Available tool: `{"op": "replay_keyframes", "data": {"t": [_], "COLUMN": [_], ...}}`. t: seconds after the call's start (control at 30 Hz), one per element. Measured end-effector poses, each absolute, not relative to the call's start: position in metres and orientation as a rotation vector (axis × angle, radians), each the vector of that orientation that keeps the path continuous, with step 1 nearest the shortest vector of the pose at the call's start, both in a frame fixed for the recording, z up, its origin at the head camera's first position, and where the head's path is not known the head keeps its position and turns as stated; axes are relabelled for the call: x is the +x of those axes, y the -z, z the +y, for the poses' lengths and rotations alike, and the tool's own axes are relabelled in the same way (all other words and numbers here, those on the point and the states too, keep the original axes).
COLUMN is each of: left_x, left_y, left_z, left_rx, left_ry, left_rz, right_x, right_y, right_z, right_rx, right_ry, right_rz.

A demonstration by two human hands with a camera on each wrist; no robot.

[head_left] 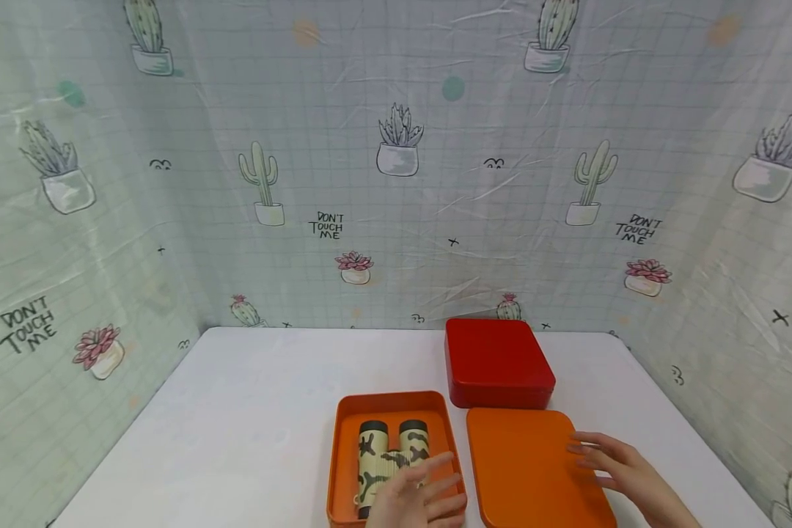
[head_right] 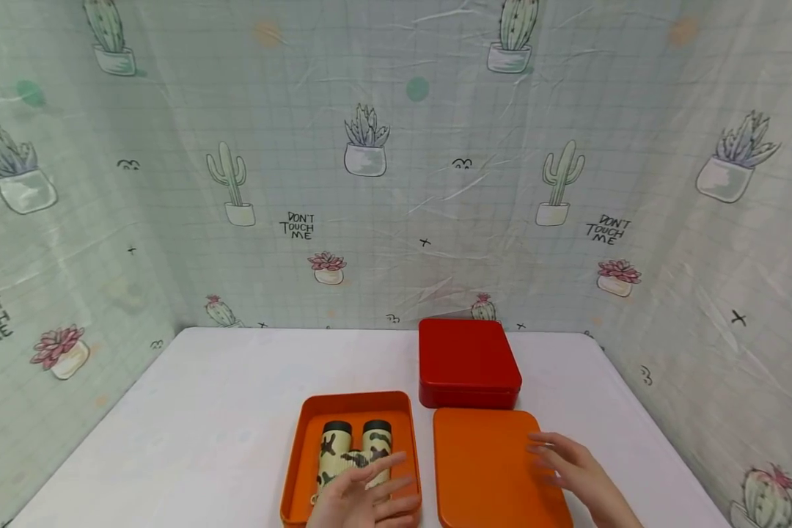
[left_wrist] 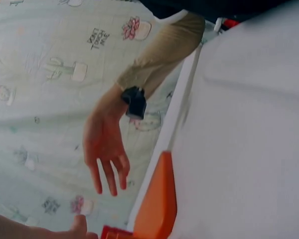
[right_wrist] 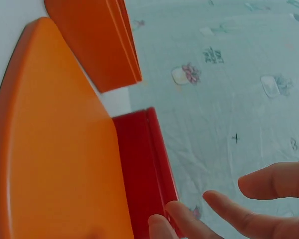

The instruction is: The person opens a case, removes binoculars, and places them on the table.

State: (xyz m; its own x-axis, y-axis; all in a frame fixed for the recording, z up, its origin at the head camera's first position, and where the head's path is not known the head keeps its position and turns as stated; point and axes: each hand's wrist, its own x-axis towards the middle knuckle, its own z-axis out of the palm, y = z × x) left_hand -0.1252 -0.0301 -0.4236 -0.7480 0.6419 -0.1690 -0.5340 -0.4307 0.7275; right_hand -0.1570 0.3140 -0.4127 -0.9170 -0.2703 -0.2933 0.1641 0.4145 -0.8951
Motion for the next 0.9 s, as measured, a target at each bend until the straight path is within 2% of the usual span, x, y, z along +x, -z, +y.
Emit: {"op": "replay_keyframes", "data": {"t": [0.57,0.9], "left_x": [-0.138,-0.147], "left_y": [0.424,0.416], "left_z": [-0.077,-0.104], "left_rx": [0.189,0.162], "left_ry": [-2.192,-2.141], "left_rz": [1.371,1.790], "right_x": [-0.161,-0.160], "right_y": [0.415,0.425], "right_z": [0.254,0.215], "right_rx": [-0.289,-0.436], "right_ry": [1.520,1.277], "right_rz": [2.386,2.536]}}
